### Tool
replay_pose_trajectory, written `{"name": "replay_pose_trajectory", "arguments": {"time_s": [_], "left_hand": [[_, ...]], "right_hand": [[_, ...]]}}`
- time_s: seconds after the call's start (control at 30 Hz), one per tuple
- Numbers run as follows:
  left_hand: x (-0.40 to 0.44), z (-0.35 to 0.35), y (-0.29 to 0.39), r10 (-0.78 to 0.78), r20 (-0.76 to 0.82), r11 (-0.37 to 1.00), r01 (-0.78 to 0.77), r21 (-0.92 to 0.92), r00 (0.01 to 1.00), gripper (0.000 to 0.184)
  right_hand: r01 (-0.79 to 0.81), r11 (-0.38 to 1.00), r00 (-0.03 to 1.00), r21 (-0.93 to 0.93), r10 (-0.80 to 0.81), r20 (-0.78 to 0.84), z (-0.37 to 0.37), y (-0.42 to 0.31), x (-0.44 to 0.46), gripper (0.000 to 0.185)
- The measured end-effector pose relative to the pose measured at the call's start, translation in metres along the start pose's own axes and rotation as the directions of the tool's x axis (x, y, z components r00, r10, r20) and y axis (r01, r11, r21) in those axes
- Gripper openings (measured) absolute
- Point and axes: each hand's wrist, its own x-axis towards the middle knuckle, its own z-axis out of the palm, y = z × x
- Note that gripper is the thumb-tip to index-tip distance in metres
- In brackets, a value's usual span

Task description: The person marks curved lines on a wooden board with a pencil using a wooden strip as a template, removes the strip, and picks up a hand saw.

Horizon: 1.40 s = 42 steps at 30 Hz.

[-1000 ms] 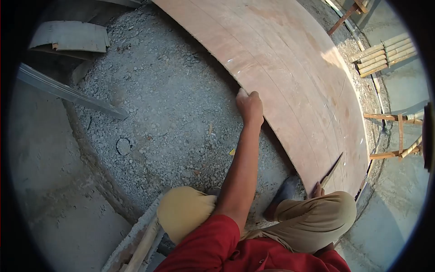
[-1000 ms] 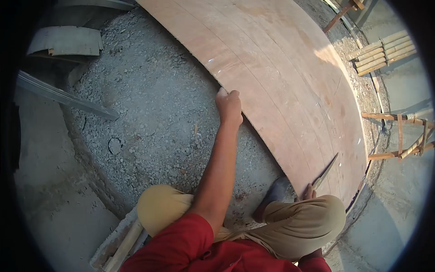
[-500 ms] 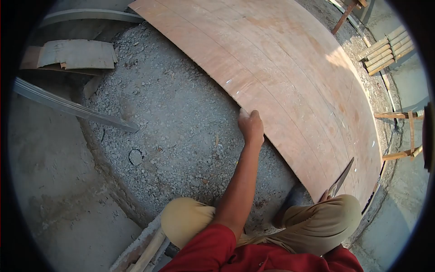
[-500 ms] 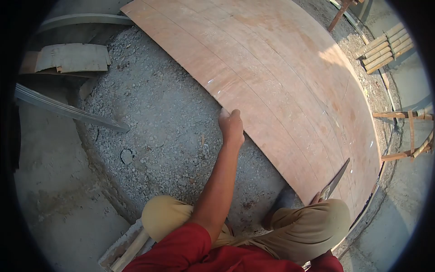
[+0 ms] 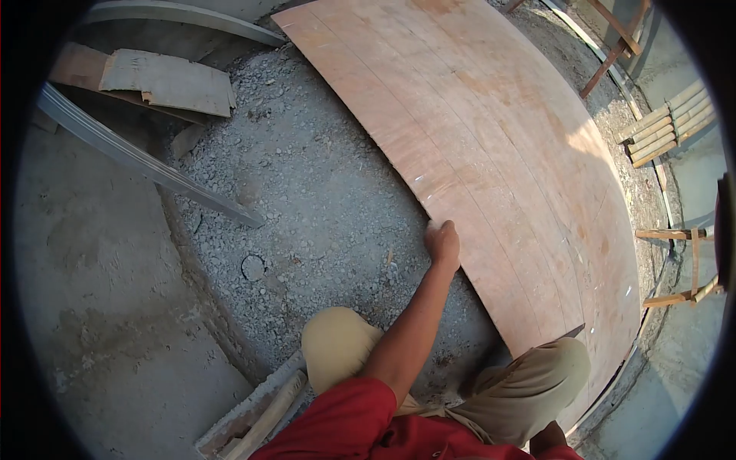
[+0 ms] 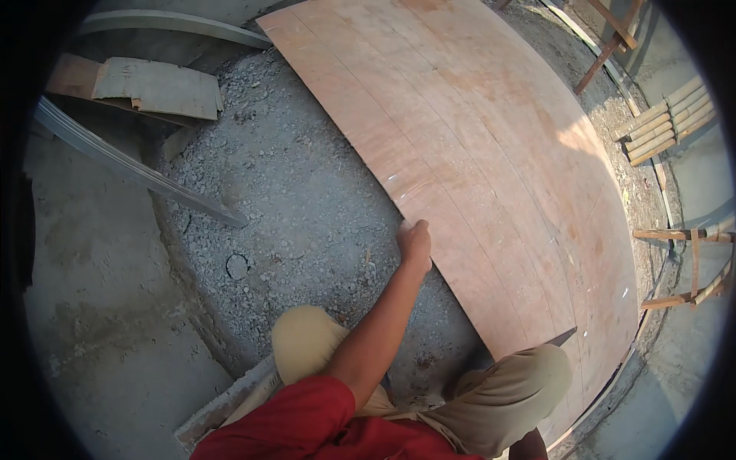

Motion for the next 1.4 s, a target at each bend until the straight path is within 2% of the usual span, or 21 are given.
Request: {"name": "replay_pose_trajectory", "arguments": {"time_s": [0.1,0.23,0.3,0.33,0.4,0.47,0.53,0.57,0.63,0.67,0.73,0.8,0.9,1.03,1.1,1.13,1.2,1.3,1.4], "left_hand": [[0.014,-0.008,-0.004,-0.067,-0.011,0.996,0.067,0.061,0.998,0.038],[0.045,-0.021,0.018,0.071,-0.038,0.995,-0.068,0.073,0.997,0.045],[0.051,-0.032,0.044,0.134,0.013,0.978,-0.134,0.162,0.991,0.046],[0.066,-0.040,0.035,0.185,0.067,0.962,-0.195,0.189,0.980,0.046],[0.065,-0.048,0.045,0.056,0.151,0.964,-0.093,0.250,0.987,0.048],[0.078,-0.055,0.028,0.062,0.137,0.949,-0.101,0.297,0.989,0.049],[0.084,-0.061,0.025,0.068,0.122,0.929,-0.108,0.353,0.990,0.051],[0.083,-0.064,0.026,0.065,0.116,0.916,-0.105,0.386,0.991,0.052],[0.075,-0.066,0.033,0.011,0.105,0.922,-0.050,0.383,0.994,0.054],[0.064,-0.065,0.045,-0.040,0.099,0.938,0.003,0.348,0.994,0.054],[0.050,-0.065,0.057,-0.101,0.105,0.950,0.065,0.305,0.989,0.054],[0.045,-0.071,0.062,-0.110,0.112,0.959,0.076,0.273,0.988,0.052],[0.040,-0.093,0.070,-0.061,0.158,0.938,0.002,0.348,0.985,0.049],[0.049,-0.139,0.083,0.132,0.139,0.810,-0.187,0.555,0.982,0.047],[0.046,-0.167,0.098,0.191,0.076,0.772,-0.197,0.605,0.979,0.047],[0.051,-0.185,0.098,0.217,0.039,0.752,-0.192,0.631,0.975,0.046],[0.059,-0.221,0.093,0.220,-0.080,0.816,-0.139,0.561,0.972,0.044],[0.047,-0.230,0.116,0.235,-0.199,0.867,-0.112,0.486,0.951,0.040],[0.038,-0.220,0.124,0.220,-0.251,0.916,-0.112,0.385,0.943,0.037]], "right_hand": [[-0.025,0.995,0.999,0.099,0.022,0.028,-0.027,-0.024,0.008,0.048],[0.061,0.963,0.998,0.263,-0.059,-0.017,-0.076,-0.087,0.031,0.043],[0.173,0.927,0.984,0.334,-0.147,-0.101,-0.112,-0.144,0.037,0.040],[0.243,0.911,0.966,0.333,-0.195,-0.172,-0.133,-0.177,0.034,0.039],[0.396,0.869,0.897,0.296,-0.297,-0.328,-0.177,-0.247,0.021,0.039],[0.520,0.681,0.848,0.516,-0.338,-0.408,-0.207,-0.289,0.016,0.042],[0.650,0.537,0.753,0.538,-0.361,-0.549,-0.219,-0.322,0.016,0.040],[0.681,0.513,0.728,0.523,-0.392,-0.562,-0.222,-0.337,0.016,0.036],[0.712,0.514,0.701,0.478,-0.552,-0.452,-0.221,-0.365,0.020,0.028],[0.727,0.511,0.681,0.459,-0.624,-0.383,-0.217,-0.379,0.024,0.023],[0.587,0.702,0.802,0.404,-0.572,-0.172,-0.191,-0.409,0.040,0.017],[0.488,0.674,0.844,0.555,-0.526,-0.103,-0.149,-0.435,0.061,0.022],[0.474,0.509,0.787,0.718,-0.611,-0.087,-0.099,-0.480,0.072,0.022],[0.467,0.145,0.650,0.872,-0.725,-0.228,-0.063,-0.571,0.093,0.024],[0.363,0.116,0.671,0.925,-0.721,-0.173,-0.058,-0.618,0.113,0.027],[0.389,0.123,0.659,0.913,-0.729,-0.183,-0.053,-0.640,0.129,0.027],[0.434,0.129,0.647,0.891,-0.733,-0.209,-0.031,-0.679,0.163,0.028],[0.544,0.267,0.689,0.796,-0.683,-0.243,0.015,-0.715,0.202,0.027],[0.605,0.407,0.659,0.684,-0.738,-0.143,0.081,-0.708,0.244,0.027]]}}
